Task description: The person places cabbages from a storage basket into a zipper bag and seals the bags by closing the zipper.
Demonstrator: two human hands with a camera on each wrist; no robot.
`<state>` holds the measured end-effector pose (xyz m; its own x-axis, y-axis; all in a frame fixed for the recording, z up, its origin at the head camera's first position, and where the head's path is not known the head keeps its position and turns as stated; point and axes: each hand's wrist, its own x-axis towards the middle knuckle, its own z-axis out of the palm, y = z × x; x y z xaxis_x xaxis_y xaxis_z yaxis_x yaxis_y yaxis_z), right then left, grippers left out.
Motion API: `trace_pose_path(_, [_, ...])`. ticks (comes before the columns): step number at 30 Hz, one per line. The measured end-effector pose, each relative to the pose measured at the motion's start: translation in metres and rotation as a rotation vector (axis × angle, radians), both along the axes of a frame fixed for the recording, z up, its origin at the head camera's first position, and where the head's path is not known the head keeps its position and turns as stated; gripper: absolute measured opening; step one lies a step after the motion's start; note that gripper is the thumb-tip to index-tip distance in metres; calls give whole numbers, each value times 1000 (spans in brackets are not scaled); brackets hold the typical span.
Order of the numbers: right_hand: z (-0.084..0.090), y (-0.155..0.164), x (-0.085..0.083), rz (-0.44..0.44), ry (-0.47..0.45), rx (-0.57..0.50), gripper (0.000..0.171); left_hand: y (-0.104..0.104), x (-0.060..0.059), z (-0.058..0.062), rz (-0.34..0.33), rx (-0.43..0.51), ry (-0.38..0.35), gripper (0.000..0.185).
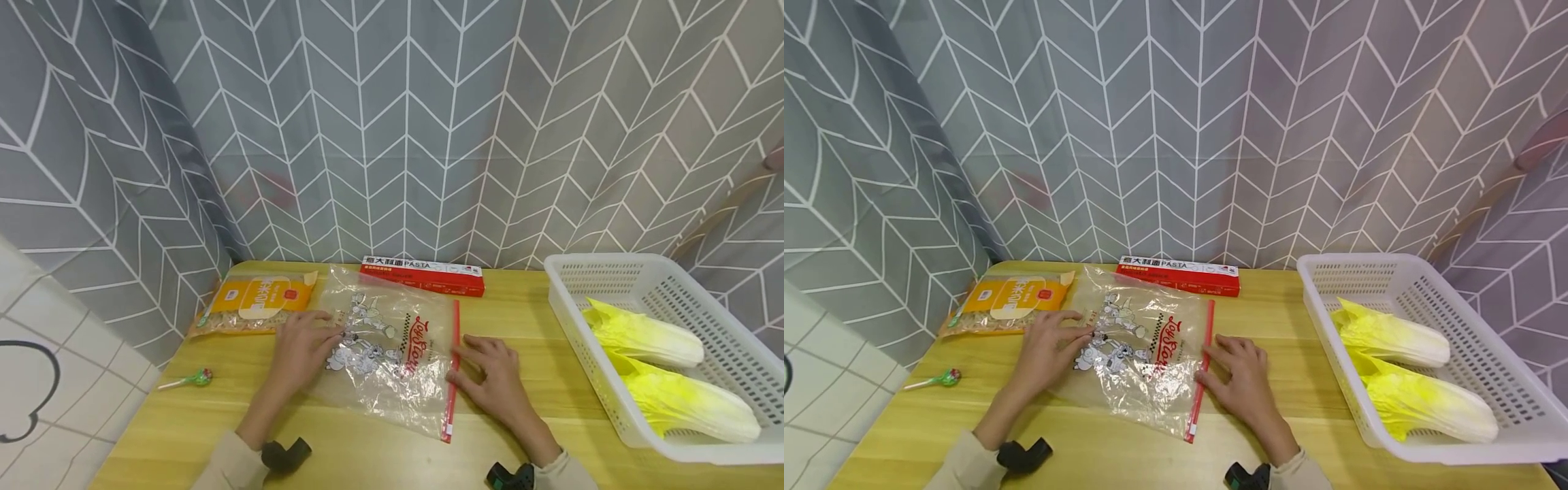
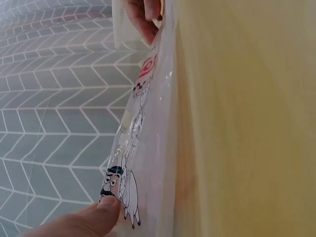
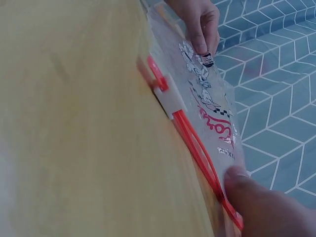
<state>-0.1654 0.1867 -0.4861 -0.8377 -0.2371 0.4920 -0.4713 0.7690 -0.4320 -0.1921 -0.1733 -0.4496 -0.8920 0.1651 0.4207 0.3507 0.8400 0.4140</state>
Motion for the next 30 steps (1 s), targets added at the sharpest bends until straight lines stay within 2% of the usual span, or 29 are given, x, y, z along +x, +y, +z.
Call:
trace_pose_path(8, [0, -8, 0, 36, -89, 72, 55, -10, -14, 3, 7, -20, -2, 21])
trace_pose_path(17, [1, -26, 2, 51, -110, 114, 62, -23, -32, 0, 67, -34, -29, 22])
trace_pose_path(23, [0, -39, -1, 57, -126, 125, 66, -30, -38, -1, 106, -35, -37, 21])
trace_pose_path(30, [-2, -48, -1, 48, -111, 118, 67, -35, -39, 0, 130, -7, 10, 19])
